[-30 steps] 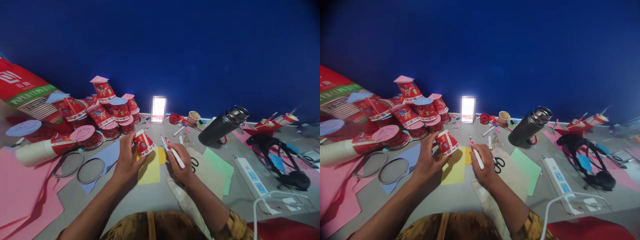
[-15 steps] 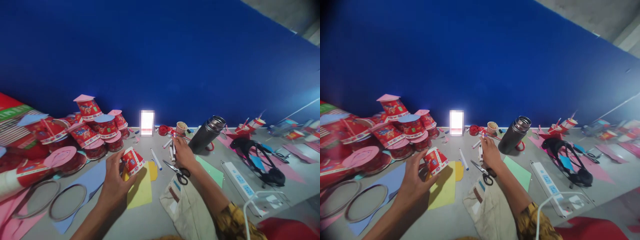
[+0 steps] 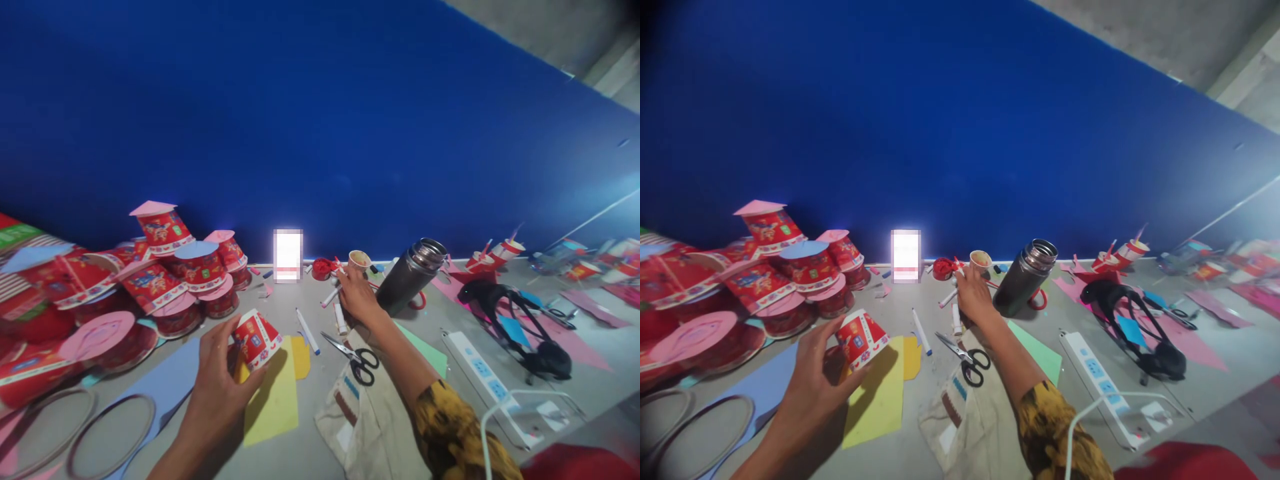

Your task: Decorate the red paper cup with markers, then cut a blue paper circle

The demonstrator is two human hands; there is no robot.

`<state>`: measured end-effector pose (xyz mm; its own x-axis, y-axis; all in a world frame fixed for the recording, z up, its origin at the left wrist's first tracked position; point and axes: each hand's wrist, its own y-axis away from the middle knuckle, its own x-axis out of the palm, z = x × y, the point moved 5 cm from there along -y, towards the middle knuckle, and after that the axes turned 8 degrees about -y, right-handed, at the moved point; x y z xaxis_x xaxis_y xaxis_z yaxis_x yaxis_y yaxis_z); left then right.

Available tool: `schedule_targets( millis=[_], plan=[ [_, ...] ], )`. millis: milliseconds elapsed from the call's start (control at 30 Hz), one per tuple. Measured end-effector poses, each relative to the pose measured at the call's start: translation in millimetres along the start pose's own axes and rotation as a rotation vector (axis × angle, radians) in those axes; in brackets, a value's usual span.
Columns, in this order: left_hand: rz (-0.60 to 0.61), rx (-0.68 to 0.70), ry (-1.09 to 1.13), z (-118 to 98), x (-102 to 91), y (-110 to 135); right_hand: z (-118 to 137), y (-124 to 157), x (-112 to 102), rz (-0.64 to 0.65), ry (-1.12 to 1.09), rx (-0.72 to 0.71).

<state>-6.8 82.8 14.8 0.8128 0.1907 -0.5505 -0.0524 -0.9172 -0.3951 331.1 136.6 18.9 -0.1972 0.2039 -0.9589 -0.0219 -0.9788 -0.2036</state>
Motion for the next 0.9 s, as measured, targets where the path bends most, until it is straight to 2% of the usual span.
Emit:
schedule_targets(
  millis=[233,400,533,633,733,833,900],
  plan=[
    [0.030,-0.020,0.018,6,4.9,1,0,-5,9,-0.039,0.003,0.014],
    [0.044,-0.012,0.045,8,7.0,3,-2,2,2,-0.111,-0.052,0.009],
    [0.076,-0.127,0.231,13,11.2,3,-3,8,-9,-0.188,-0.145,-0.017],
    [0.125,-0.263,0.417,20,16.0,4,-1,15,-18,-0.200,-0.198,-0.006],
    [0.186,-0.359,0.586,21,18.5,4,16,32,-27,-0.155,-0.282,-0.008],
    [0.252,-0.388,0.691,14,18.8,4,49,58,-31,0.001,-0.551,-0.072],
    [0.254,-0.383,0.734,7,17.6,4,72,75,-33,0.064,-0.575,-0.128]
  ],
)
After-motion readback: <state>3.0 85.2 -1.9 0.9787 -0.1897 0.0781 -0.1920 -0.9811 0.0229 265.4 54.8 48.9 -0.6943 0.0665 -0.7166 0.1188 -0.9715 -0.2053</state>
